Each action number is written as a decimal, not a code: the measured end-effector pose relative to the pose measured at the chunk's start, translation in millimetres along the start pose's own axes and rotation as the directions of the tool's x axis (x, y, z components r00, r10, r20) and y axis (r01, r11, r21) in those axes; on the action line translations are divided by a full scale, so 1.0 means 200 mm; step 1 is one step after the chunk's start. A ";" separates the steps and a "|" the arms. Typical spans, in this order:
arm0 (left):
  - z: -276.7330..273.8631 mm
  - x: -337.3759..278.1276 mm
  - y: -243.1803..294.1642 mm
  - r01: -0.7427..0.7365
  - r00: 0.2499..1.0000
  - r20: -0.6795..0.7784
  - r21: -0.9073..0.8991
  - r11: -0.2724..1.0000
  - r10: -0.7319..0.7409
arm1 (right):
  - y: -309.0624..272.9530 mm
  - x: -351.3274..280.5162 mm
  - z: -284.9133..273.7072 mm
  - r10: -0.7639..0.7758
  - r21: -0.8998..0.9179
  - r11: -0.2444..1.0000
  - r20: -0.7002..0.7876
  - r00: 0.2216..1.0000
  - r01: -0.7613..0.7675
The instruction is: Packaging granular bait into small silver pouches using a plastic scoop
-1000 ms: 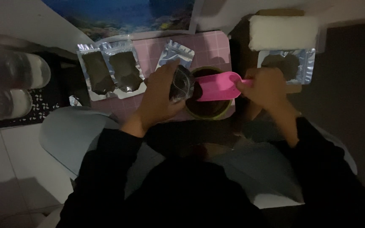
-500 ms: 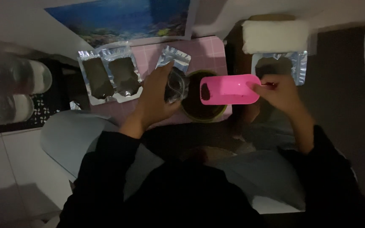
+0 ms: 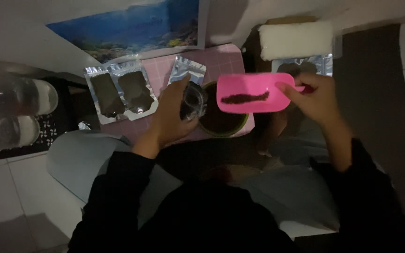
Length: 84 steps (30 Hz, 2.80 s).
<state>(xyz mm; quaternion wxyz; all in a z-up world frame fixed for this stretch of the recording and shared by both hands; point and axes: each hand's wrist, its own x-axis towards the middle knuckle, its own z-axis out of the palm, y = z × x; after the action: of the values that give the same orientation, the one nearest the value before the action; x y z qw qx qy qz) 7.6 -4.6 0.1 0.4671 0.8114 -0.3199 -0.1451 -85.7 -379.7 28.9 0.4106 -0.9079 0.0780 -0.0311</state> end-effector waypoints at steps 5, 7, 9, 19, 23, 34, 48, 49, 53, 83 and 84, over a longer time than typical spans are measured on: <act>0.03 -0.01 -0.03 -0.027 0.999 -0.018 0.036 0.999 0.027 | -0.02 0.03 0.00 -0.049 0.025 0.998 -0.025 0.998 0.050; 0.03 -0.01 -0.05 -0.033 0.999 -0.025 0.056 0.998 0.034 | -0.03 0.04 -0.01 -0.074 0.038 0.996 -0.045 0.996 0.075; 0.05 -0.02 -0.08 -0.031 0.999 -0.042 0.033 0.999 0.032 | -0.07 0.06 -0.01 -0.177 -0.097 0.981 -0.063 0.982 0.170; 0.03 -0.04 -0.03 -0.090 0.982 -0.157 0.092 0.992 0.104 | -0.34 0.14 -0.03 -0.443 -0.206 0.884 -0.088 0.892 0.418; 0.01 -0.05 0.01 -0.180 0.946 -0.238 0.181 0.967 0.221 | -0.46 0.15 -0.01 -0.534 -0.491 0.750 -0.054 0.844 0.443; 0.04 -0.05 -0.01 -0.130 0.923 -0.325 0.240 0.962 0.206 | -0.59 0.18 0.02 -0.637 -0.666 0.573 0.004 0.771 0.478; 0.04 -0.04 -0.01 -0.105 0.919 -0.347 0.241 0.965 0.186 | -0.65 0.18 0.02 -0.685 -0.792 0.406 0.067 0.725 0.456; 0.03 -0.04 -0.01 -0.105 0.919 -0.346 0.242 0.965 0.187 | -0.66 0.17 0.02 -0.684 -0.792 0.407 0.066 0.726 0.455; 0.01 -0.02 0.02 -0.097 0.922 -0.345 0.231 0.968 0.175 | -0.67 0.16 0.02 -0.693 -0.816 0.357 0.095 0.715 0.455; 0.12 -0.05 -0.14 -0.062 0.861 -0.477 0.247 0.967 0.177 | -0.46 0.18 -0.04 -0.065 -0.844 0.531 0.055 0.996 0.082; 0.14 -0.06 -0.17 -0.010 0.866 -0.483 0.242 0.970 0.130 | -0.42 0.20 0.02 0.122 -0.915 0.399 0.117 0.986 0.059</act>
<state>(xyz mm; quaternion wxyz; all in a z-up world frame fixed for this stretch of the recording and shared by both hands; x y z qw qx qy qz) -3.3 -3.3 -44.8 0.4407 0.8579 -0.2334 0.1234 -35.3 -329.5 88.9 -0.1483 -0.9817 0.0653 0.0996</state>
